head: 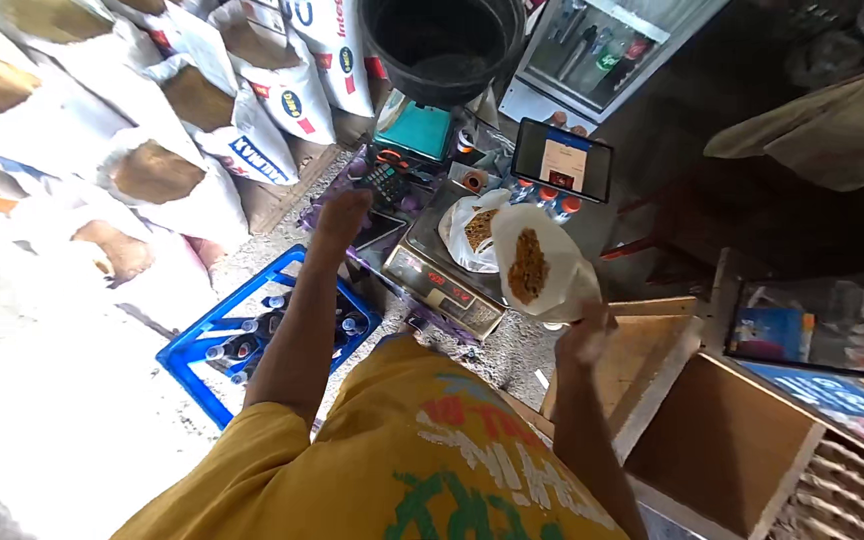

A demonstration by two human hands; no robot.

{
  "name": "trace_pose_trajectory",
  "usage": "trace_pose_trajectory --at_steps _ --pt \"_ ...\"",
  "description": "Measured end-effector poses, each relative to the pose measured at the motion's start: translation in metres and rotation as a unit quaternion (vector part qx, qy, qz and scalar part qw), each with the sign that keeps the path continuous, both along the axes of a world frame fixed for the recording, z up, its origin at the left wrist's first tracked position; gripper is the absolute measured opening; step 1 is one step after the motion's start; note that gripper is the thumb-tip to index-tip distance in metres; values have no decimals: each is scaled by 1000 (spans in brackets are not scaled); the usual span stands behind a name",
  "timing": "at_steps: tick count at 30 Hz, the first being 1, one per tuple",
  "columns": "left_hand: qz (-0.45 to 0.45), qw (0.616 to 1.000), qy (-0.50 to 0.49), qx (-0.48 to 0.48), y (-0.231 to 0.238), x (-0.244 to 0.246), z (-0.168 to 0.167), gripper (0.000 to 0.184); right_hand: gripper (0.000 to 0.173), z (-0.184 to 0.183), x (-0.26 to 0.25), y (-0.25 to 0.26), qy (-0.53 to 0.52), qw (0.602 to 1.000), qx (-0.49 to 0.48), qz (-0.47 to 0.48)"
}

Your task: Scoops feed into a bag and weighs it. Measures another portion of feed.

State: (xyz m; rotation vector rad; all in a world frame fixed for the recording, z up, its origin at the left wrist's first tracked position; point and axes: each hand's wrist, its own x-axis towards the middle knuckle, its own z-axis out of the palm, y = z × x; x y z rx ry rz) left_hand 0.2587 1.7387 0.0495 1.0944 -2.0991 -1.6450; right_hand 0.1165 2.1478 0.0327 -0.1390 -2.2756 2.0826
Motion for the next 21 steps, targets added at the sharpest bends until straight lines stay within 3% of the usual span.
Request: trace_pose_trajectory --at_steps 6,10,16,21 --pt "16 993 -87 -74 47 133 0 38 21 -1 56 -78 -1 975 -67 214" --pt "39 983 -167 -71 48 262 -14 38 25 -8 121 -106 -30 936 -4 350" --pt "193 953 -233 -29 29 498 -22 47 25 2 250 -175 -53 836 116 533" --pt "278 918 -281 -10 11 724 -58 48 25 -17 398 -291 -118 747 67 651"
